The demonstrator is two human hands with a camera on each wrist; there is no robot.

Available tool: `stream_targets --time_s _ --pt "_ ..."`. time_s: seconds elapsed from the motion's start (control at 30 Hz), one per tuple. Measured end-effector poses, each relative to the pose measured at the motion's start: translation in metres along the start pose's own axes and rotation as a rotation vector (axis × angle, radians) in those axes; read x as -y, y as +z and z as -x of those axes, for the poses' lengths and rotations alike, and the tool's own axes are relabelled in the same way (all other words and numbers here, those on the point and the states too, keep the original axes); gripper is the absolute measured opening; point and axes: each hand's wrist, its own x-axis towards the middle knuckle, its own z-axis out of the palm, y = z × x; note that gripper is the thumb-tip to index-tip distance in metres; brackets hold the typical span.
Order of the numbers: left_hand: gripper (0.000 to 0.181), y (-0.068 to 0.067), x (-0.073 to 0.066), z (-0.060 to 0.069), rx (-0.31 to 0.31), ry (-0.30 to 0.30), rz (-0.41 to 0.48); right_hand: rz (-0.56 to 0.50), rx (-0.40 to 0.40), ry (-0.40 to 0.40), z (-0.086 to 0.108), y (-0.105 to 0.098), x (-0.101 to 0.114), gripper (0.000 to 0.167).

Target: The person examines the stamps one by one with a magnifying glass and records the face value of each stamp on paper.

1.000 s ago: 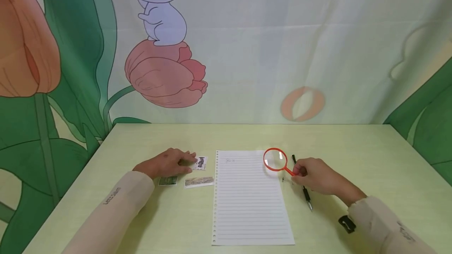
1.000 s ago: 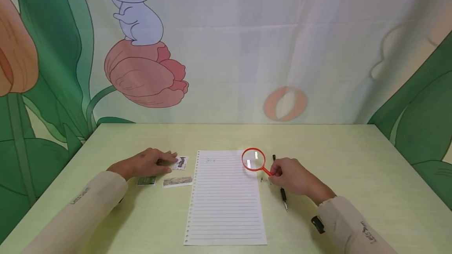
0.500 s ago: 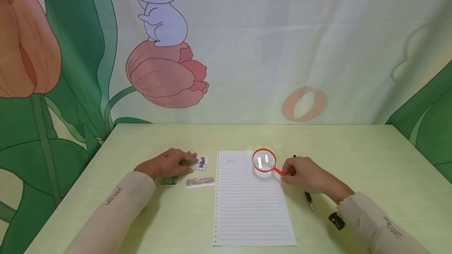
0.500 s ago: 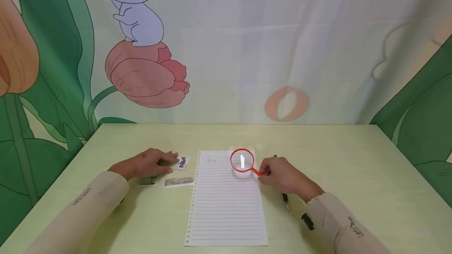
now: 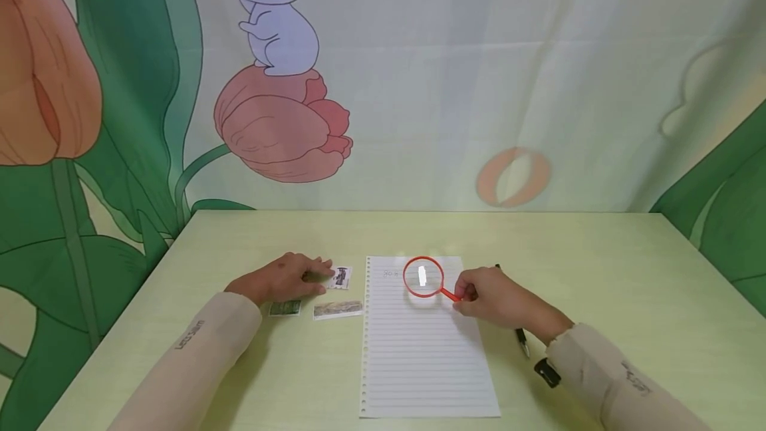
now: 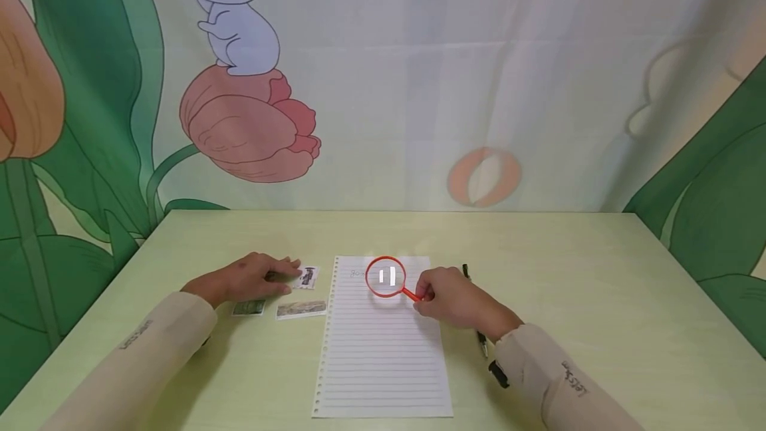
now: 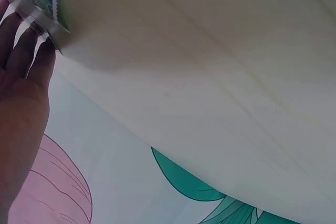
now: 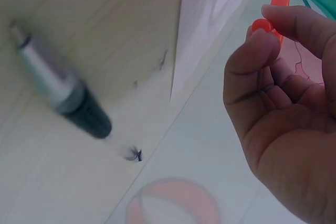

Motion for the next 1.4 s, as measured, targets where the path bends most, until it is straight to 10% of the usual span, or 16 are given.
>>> stream_targets --time_s 1.4 --pt "0.043 -0.008 -0.001 0.001 0.038 -0.018 0.004 0.062 0.101 -0.063 -0.036 0.030 0.063 0.010"
